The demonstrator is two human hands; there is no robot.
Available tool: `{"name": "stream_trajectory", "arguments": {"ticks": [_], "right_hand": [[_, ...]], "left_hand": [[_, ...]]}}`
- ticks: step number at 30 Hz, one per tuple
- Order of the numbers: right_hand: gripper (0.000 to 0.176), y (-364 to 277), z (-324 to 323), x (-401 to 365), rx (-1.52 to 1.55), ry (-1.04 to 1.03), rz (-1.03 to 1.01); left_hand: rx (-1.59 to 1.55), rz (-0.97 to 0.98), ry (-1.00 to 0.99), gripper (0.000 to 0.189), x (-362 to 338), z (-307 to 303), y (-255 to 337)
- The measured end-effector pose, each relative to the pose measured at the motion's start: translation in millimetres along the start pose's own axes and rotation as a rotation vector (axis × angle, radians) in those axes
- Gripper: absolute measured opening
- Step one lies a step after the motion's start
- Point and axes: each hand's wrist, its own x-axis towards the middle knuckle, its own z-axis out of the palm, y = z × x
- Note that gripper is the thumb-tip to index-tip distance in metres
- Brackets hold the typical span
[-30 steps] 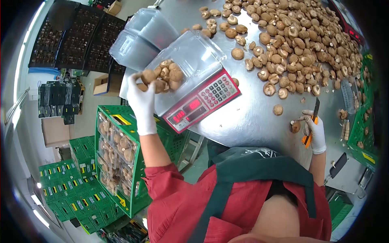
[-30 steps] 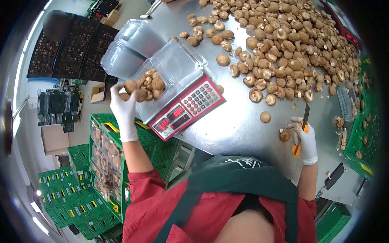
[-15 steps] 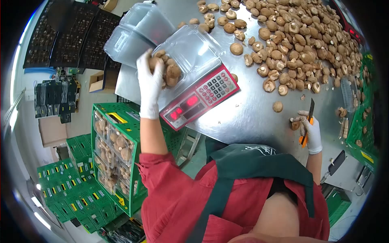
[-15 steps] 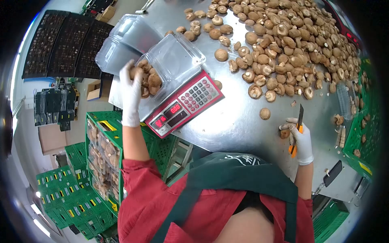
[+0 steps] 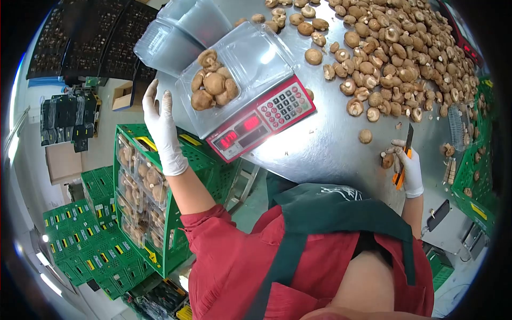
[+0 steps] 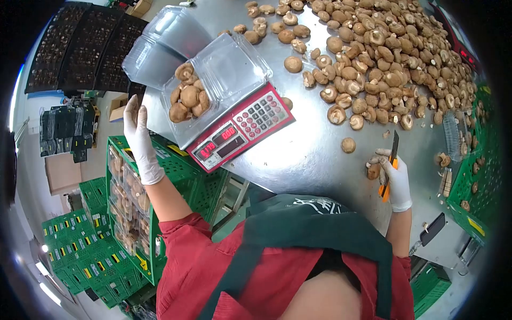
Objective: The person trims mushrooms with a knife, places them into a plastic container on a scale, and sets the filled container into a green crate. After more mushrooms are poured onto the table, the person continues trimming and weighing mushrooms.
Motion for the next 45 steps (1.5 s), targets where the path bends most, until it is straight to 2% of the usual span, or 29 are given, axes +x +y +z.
{"name": "stream_trajectory", "arguments": {"ticks": [6, 11, 14, 16, 18, 20, 22, 24, 26, 29, 31, 33, 34, 36, 37, 40, 43, 45], "right_hand": [[0.027, 2.0, 5.6, 1.3, 0.000, -0.034, 0.031], [0.027, 8.3, 10.5, 1.1, 0.114, -0.055, 0.048], [0.025, -6.1, 12.6, -1.1, 0.043, -0.032, 0.093], [0.025, -14.4, 13.3, -3.6, 0.013, -0.007, 0.149], [0.026, -8.6, 9.2, -1.7, 0.089, -0.006, 0.176], [0.025, -2.6, 5.1, -0.3, 0.185, -0.013, 0.161], [0.024, 0.0, 4.4, 2.6, 0.244, -0.015, 0.156], [0.024, -3.2, 4.3, 7.7, 0.264, -0.003, 0.171], [0.024, -16.7, 4.0, 14.2, 0.128, 0.017, 0.130], [0.023, -41.5, 0.1, 32.0, -0.044, 0.064, 0.047], [0.023, -50.5, -10.6, 51.7, -0.162, 0.093, -0.034], [0.025, -69.3, -19.2, 73.5, -0.323, 0.147, -0.157], [0.027, -78.3, -22.9, 87.5, -0.406, 0.172, -0.217], [0.031, -88.2, -27.9, 128.3, -0.528, 0.302, -0.473], [0.033, -103.6, -26.5, 144.9, -0.614, 0.340, -0.514], [0.037, -133.1, -17.1, 203.6, -0.942, 0.443, -0.704], [0.038, -148.5, 0.1, 243.4, -1.118, 0.402, -0.586], [0.041, -153.2, -2.4, 261.5, -1.214, 0.394, -0.519]], "left_hand": [[0.297, 0.057, -0.144, 0.051, -30.1, 0.3, 13.3], [0.399, 0.224, -0.195, 0.052, -38.9, 22.9, 13.0], [0.464, 0.255, -0.228, 0.045, -38.0, 31.8, -8.2], [0.454, 0.248, -0.194, 0.037, -40.3, 41.5, 7.6], [0.503, 0.252, -0.302, 0.032, -41.5, 39.4, -8.5], [0.421, 0.263, -0.328, 0.028, -36.8, 37.3, -8.0], [0.472, 0.295, -0.179, 0.030, -22.2, 44.6, 0.1], [0.487, 0.412, -0.174, 0.044, -1.4, 66.3, 14.3], [0.575, 0.516, -0.255, 0.047, 7.2, 94.5, 24.2], [0.635, 0.559, -0.325, 0.042, 13.0, 103.2, -2.2], [0.597, 0.440, -0.293, 0.040, 11.5, 102.1, -5.0], [0.530, 0.305, -0.277, 0.043, 13.9, 100.3, -14.9], [0.583, 0.321, -0.287, 0.043, 16.0, 102.5, -11.4], [0.691, 0.345, -0.302, 0.044, 16.9, 104.3, -0.6], [0.598, 0.392, -0.339, 0.047, 17.7, 108.9, 0.3], [0.469, 0.353, -0.346, 0.043, 23.1, 114.1, -1.7], [0.514, 0.276, -0.232, 0.037, 27.7, 107.2, 2.9], [0.440, 0.177, -0.257, 0.038, 30.9, 98.8, -4.1]]}}
